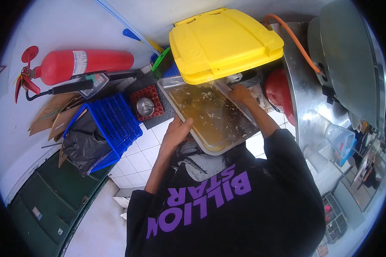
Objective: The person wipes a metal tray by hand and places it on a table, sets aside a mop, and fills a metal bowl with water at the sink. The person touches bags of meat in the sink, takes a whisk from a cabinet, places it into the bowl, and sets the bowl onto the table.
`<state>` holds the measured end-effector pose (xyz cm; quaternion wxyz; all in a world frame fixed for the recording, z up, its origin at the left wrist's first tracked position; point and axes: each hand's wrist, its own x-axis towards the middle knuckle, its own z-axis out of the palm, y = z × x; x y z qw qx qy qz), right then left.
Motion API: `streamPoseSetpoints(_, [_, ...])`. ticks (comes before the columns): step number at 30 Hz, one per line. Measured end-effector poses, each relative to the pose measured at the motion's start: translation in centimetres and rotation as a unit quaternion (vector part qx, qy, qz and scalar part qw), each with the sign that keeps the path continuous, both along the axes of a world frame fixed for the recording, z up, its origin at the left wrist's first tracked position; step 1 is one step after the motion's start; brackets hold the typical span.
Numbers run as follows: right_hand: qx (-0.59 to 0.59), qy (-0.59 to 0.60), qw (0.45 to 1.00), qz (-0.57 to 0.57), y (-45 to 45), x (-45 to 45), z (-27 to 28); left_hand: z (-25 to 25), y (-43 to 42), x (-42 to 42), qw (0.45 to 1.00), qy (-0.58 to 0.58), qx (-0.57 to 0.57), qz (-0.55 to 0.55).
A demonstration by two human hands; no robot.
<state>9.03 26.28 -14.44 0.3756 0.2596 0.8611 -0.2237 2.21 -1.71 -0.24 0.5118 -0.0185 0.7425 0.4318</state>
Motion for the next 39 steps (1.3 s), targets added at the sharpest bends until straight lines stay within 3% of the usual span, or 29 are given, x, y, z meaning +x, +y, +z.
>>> streamPoseSetpoints(12, [0.037,0.012,0.999,-0.017,0.4,0.4,-1.9,-1.6,-0.7,0.4,1.0,-0.005,-0.02,-0.014])
streamPoseSetpoints(15, [-0.035,-0.008,0.999,0.001,0.0,-0.7,-1.1,-0.4,-0.2,0.1,0.999,-0.016,-0.009,-0.026])
streamPoseSetpoints(18, [0.032,0.083,0.996,0.027,-1.1,-1.6,-1.6,0.0,0.2,0.0,0.999,-0.039,0.004,-0.02])
streamPoseSetpoints(20, [0.112,0.15,0.973,0.137,-2.1,-2.4,-2.1,-0.7,-0.1,0.2,0.999,-0.042,0.017,-0.015])
streamPoseSetpoints(21, [0.111,0.153,0.973,0.134,-2.7,-3.0,-2.1,-1.0,-0.1,0.2,0.999,-0.029,0.03,-0.02])
streamPoseSetpoints(23, [0.019,0.128,0.964,0.232,-3.8,-4.0,-2.1,-1.2,-0.3,0.2,0.999,-0.014,0.04,-0.03])
streamPoseSetpoints(24, [0.018,0.13,0.965,0.228,-4.3,-4.1,-2.3,-0.8,-0.1,0.2,0.999,-0.022,0.042,-0.014])
streamPoseSetpoints(26, [-0.115,0.185,0.95,0.222,-5.4,-4.0,-2.7,0.1,0.5,0.2,0.999,-0.027,0.045,-0.001])
streamPoseSetpoints(30, [-0.132,0.225,0.955,0.142,-6.8,-4.1,-3.9,1.8,1.3,0.0,0.998,-0.056,0.013,0.001])
streamPoseSetpoints(32, [-0.04,0.107,0.961,0.251,-6.4,-5.0,-0.5,-1.4,-0.3,0.3,0.999,-0.005,0.016,-0.047])
streamPoseSetpoints(33, [-0.041,0.11,0.962,0.247,-6.5,-5.2,-1.2,-2.0,-0.6,0.3,0.999,-0.003,0.014,-0.051])
streamPoseSetpoints(35, [0.074,0.083,0.939,0.325,-6.6,-5.2,-4.2,-2.4,-0.7,0.7,0.998,0.022,0.045,-0.04])
streamPoseSetpoints(36, [0.076,0.084,0.941,0.32,-6.5,-4.9,-6.1,1.0,1.1,0.5,0.999,-0.049,0.009,0.011])
streamPoseSetpoints(38, [0.242,0.004,0.921,0.305,-6.6,-4.2,-9.3,1.9,1.6,0.6,0.999,-0.043,-0.016,-0.01])
streamPoseSetpoints(39, [0.241,0.008,0.923,0.301,-6.2,-4.4,-8.9,2.1,1.4,0.4,0.998,-0.037,-0.04,-0.023])
